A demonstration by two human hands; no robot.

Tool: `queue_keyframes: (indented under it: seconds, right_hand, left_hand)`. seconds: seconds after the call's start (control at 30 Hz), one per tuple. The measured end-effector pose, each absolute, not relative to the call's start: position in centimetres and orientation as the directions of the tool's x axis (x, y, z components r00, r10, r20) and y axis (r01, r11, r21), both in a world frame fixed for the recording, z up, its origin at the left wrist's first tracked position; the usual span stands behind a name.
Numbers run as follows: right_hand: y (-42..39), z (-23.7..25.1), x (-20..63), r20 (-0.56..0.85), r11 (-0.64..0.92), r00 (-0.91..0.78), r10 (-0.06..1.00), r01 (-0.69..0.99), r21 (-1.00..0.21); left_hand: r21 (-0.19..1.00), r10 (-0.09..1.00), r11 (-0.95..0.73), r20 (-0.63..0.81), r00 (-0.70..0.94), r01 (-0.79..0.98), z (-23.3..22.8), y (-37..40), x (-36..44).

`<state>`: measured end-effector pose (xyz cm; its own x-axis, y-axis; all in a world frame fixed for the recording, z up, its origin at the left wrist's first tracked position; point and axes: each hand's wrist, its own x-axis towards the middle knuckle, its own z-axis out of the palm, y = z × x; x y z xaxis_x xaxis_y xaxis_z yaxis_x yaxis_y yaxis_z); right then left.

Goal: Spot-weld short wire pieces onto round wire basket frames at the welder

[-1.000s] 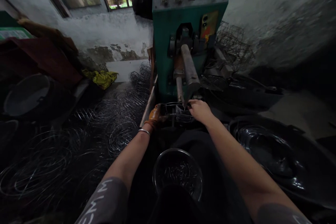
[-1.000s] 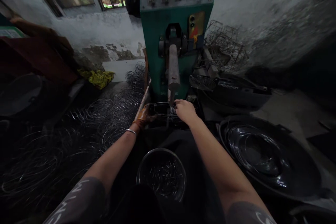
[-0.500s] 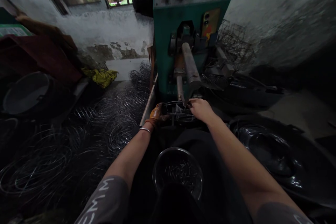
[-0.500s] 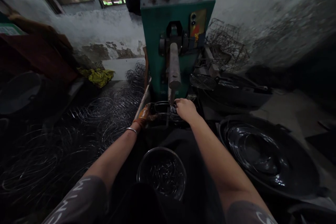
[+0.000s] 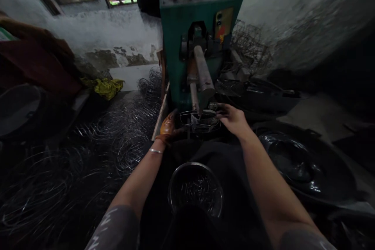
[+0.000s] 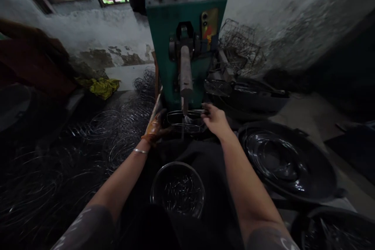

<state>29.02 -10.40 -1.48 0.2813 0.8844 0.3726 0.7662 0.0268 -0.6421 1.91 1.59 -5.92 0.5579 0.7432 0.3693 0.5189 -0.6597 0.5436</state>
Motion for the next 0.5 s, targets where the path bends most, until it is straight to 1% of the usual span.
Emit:
queue_keyframes:
  seconds: [0.03, 0.07, 0.13, 0.2, 0.27, 0.4, 0.5]
  right_hand:
    - [-11.0, -2.4, 30.0, 0.355, -0.010, 0.358, 0.864, 0.717, -0.697]
    - [-11.4, -3.3, 30.8, 0.324, -0.059, 0.412, 0.851, 0.689, -0.722]
    - [-11.8, -4.8, 31.6, 0.271, -0.143, 0.449, 0.851, 0.696, -0.704]
    - [-11.6, -5.5, 31.5, 0.260, -0.162, 0.432, 0.864, 0.726, -0.668]
    - [-10.9, -5.5, 31.0, 0.245, -0.170, 0.421, 0.873, 0.736, -0.656]
    - [-10.2, -4.2, 30.6, 0.152, -0.233, 0.424, 0.893, 0.724, -0.649]
    - [-10.5, -3.3, 30.7, 0.159, -0.219, 0.407, 0.900, 0.735, -0.642]
  left_hand:
    - [0.493, 0.706, -0.706, 0.428, 0.565, 0.509, -5.5, 1.1, 1.9]
    - [0.439, 0.671, -0.741, 0.472, 0.571, 0.508, -5.1, 0.7, 2.1]
    - [0.348, 0.628, -0.776, 0.510, 0.588, 0.526, -4.3, 0.0, 2.8]
    - [0.283, 0.613, -0.784, 0.496, 0.615, 0.553, -3.7, -0.3, 3.9]
    - [0.235, 0.623, -0.774, 0.450, 0.640, 0.588, -3.1, -0.3, 5.1]
    - [0.202, 0.694, -0.713, 0.338, 0.636, 0.671, -2.3, 0.2, 6.3]
    - [0.254, 0.724, -0.688, 0.292, 0.625, 0.679, -2.5, 0.6, 6.0]
